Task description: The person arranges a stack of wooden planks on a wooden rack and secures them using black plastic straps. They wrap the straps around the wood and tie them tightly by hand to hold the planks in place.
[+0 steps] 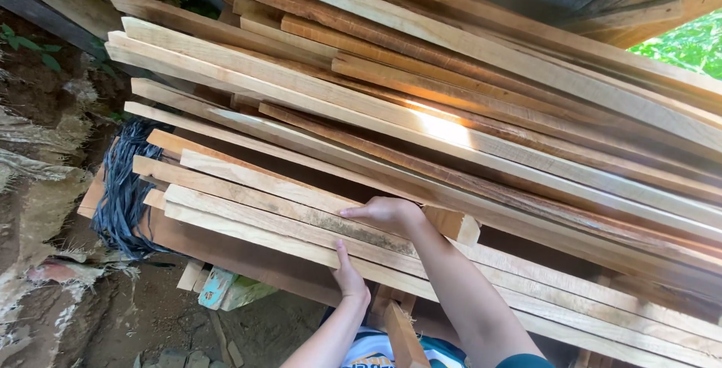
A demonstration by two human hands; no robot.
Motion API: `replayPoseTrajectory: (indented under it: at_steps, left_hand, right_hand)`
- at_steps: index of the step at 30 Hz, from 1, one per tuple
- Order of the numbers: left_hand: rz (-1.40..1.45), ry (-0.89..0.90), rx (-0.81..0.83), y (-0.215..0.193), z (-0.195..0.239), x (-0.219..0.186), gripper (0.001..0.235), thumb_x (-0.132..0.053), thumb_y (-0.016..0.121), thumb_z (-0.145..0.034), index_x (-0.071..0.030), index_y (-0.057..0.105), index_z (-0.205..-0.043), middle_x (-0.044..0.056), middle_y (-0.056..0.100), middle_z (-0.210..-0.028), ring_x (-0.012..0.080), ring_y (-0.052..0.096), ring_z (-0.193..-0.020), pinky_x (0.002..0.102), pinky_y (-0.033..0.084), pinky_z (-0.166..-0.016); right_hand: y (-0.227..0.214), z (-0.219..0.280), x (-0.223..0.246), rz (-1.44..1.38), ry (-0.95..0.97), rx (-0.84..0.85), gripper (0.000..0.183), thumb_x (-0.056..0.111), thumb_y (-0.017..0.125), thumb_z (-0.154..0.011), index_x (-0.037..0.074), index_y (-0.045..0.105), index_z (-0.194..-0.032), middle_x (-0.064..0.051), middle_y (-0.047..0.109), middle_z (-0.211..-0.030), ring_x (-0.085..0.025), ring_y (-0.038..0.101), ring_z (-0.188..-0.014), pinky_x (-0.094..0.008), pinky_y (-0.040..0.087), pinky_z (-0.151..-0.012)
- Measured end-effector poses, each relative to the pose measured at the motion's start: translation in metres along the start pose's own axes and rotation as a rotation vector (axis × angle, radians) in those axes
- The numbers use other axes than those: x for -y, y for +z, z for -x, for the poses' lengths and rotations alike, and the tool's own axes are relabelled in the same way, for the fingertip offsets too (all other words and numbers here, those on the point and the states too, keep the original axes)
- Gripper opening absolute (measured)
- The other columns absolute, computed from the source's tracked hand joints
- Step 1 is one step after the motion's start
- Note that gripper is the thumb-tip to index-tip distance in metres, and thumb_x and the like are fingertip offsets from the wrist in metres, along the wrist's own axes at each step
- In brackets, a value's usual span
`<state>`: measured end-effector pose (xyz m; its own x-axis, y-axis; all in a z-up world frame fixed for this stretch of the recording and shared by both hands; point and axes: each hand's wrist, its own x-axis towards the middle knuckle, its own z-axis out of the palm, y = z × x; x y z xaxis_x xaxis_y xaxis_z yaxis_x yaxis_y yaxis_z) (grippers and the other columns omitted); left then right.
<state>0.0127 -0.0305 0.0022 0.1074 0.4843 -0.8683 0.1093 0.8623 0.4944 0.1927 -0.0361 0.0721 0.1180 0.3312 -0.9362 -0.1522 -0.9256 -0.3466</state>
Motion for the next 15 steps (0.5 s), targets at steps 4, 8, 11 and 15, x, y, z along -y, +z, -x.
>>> replayPoseTrajectory:
  at_steps: [4,8,11,15]
  left_hand:
    - [-0.133,-0.02,-0.029,0.002,-0.004,0.0,0.083,-0.057,0.053,-0.087,-0.001,0.046,-0.148,0.017,0.061,-0.139,0.0259,0.064,-0.122,0.034,0.052,-0.102]
    - [-0.152,0.044,-0.067,0.013,0.013,-0.01,0.09,-0.063,0.063,-0.086,-0.001,0.046,-0.148,0.021,0.055,-0.145,0.03,0.053,-0.133,0.038,0.045,-0.111]
    - [-0.218,0.068,-0.078,0.017,0.036,-0.024,0.1,-0.07,0.071,-0.084,-0.001,0.043,-0.151,0.024,0.048,-0.153,0.0341,0.041,-0.147,0.044,0.036,-0.122]
    - [-0.401,0.061,-0.031,0.004,0.028,-0.022,0.108,-0.079,0.063,-0.085,0.006,0.046,-0.149,0.027,0.047,-0.153,0.0352,0.039,-0.148,0.044,0.036,-0.121]
  right_hand:
    - [0.004,-0.002,-0.004,-0.012,-0.004,-0.001,0.101,0.077,0.059,-0.062,0.013,0.064,-0.14,-0.014,0.05,-0.157,-0.04,0.041,-0.147,-0.063,0.033,-0.118]
    - [0.014,-0.052,-0.036,-0.009,-0.125,-0.146,0.08,0.076,0.068,-0.069,0.015,0.074,-0.121,-0.01,0.068,-0.13,-0.03,0.062,-0.128,-0.043,0.048,-0.105]
    - [0.029,-0.062,-0.061,0.164,-0.398,-0.465,0.065,0.072,0.071,-0.077,0.021,0.073,-0.117,-0.007,0.075,-0.115,-0.028,0.07,-0.114,-0.041,0.057,-0.095]
    - [0.069,-0.035,-0.098,0.065,-0.968,-0.897,0.023,0.034,0.072,-0.093,0.023,0.073,-0.113,0.004,0.072,-0.121,-0.023,0.069,-0.113,-0.039,0.057,-0.093]
